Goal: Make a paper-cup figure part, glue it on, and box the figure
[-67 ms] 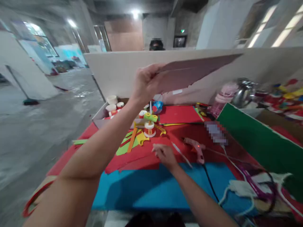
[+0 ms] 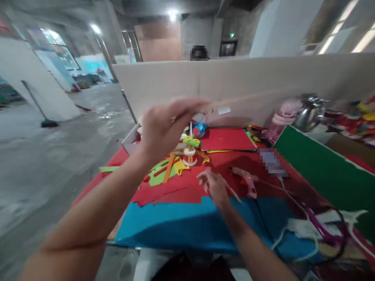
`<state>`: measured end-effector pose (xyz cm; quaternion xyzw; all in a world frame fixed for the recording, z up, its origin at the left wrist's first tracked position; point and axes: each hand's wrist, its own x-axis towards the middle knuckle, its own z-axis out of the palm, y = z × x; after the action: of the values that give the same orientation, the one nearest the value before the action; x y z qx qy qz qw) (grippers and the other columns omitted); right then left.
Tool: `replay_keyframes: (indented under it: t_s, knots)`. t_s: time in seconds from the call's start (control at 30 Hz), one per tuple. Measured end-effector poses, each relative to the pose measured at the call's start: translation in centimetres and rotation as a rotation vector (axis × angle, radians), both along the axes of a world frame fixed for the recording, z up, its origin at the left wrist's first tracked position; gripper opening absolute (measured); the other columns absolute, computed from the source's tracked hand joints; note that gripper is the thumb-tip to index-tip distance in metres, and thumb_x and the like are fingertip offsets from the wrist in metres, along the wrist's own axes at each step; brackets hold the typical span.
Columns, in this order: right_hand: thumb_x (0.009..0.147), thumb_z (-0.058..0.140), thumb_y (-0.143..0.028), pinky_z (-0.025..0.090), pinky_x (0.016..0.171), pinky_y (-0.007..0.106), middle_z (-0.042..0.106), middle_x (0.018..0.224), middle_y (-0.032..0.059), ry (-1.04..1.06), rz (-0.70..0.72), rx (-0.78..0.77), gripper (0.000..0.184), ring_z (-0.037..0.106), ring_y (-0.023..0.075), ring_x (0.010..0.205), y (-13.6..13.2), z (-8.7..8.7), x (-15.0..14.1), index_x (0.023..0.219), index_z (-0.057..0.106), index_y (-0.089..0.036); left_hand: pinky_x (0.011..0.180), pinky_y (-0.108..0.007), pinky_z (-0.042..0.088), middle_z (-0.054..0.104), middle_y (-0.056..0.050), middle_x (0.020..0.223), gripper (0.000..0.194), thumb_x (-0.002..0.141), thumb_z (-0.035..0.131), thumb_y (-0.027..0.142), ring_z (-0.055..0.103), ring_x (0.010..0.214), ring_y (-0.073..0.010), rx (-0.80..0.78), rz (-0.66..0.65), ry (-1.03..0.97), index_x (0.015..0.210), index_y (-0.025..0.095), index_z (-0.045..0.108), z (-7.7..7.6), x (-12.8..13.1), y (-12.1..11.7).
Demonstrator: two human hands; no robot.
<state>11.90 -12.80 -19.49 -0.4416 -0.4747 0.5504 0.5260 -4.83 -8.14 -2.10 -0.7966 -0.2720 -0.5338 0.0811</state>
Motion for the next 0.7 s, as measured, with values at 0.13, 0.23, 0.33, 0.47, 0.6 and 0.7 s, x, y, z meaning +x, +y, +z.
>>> replay_keyframes:
  t_s: [0.13, 0.23, 0.33, 0.47, 0.6, 0.7]
  knots:
    - [0.065, 0.036, -0.089, 0.051, 0.067, 0.036, 0.071, 0.085, 0.0098, 0.467, 0.303, -0.136, 0.082, 0.064, 0.0224, 0.072, -5.5, 1.3, 1.0, 0.094, 0.071, -0.021, 0.106, -0.043, 0.043, 0.060, -0.007, 0.130, 0.037, 0.094, 0.038, 0.018, 0.047, 0.129, -0.0223, 0.016, -0.014, 0.493, 0.127, 0.020, 0.056, -6.4, -6.2, -12.9]
    - [0.056, 0.056, -0.085, 0.052, 0.075, 0.041, 0.069, 0.107, 0.0115, 0.474, 0.439, -0.259, 0.084, 0.065, 0.0282, 0.091, -10.4, 1.0, 0.8, 0.113, 0.064, -0.024, 0.108, -0.044, 0.040, 0.057, -0.012, 0.133, 0.040, 0.092, 0.036, 0.014, 0.039, 0.134, -0.0259, -0.003, -0.014, 0.657, 0.129, 0.011, 0.053, -12.6, -7.1, -18.5]
    - [0.069, 0.073, -0.055, 0.052, 0.072, 0.034, 0.067, 0.115, 0.0095, 0.271, 0.370, -0.379, 0.060, 0.065, 0.0243, 0.094, -13.4, 0.1, -0.3, 0.119, 0.058, -0.026, 0.110, -0.044, 0.037, 0.058, -0.008, 0.133, 0.038, 0.093, 0.041, 0.018, 0.036, 0.137, -0.0247, -0.129, -0.027, 0.663, 0.130, 0.017, 0.052, -17.2, -6.4, -21.7]
    - [0.073, 0.071, -0.044, 0.051, 0.065, 0.030, 0.070, 0.107, 0.0084, 0.134, 0.250, -0.492, 0.048, 0.066, 0.0233, 0.091, -14.3, -0.6, -0.6, 0.114, 0.058, -0.023, 0.110, -0.048, 0.033, 0.060, -0.004, 0.129, 0.035, 0.094, 0.044, 0.037, 0.045, 0.130, -0.0256, -0.495, 0.140, 0.697, 0.127, 0.030, 0.052, -18.6, -9.4, -22.4]
    - [0.071, 0.071, -0.048, 0.048, 0.056, 0.025, 0.071, 0.089, 0.0058, 0.043, 0.210, -0.504, 0.041, 0.066, 0.0191, 0.074, -14.5, -1.1, 0.6, 0.099, 0.060, -0.021, 0.101, -0.049, 0.037, 0.060, -0.019, 0.122, 0.040, 0.096, 0.027, 0.026, 0.052, 0.120, -0.0334, -0.822, 0.927, 0.542, 0.120, 0.009, 0.054, -17.3, -17.7, -20.3]
    - [0.066, 0.074, -0.053, 0.045, 0.050, 0.021, 0.068, 0.073, 0.0016, -0.019, 0.113, -0.465, 0.040, 0.060, 0.0136, 0.061, -15.0, -1.5, 1.1, 0.083, 0.058, -0.020, 0.091, -0.043, 0.042, 0.060, -0.022, 0.117, 0.042, 0.094, 0.029, 0.028, 0.056, 0.111, -0.0347, -1.052, 1.043, 0.649, 0.121, 0.003, 0.050, -15.9, -21.9, -18.5]
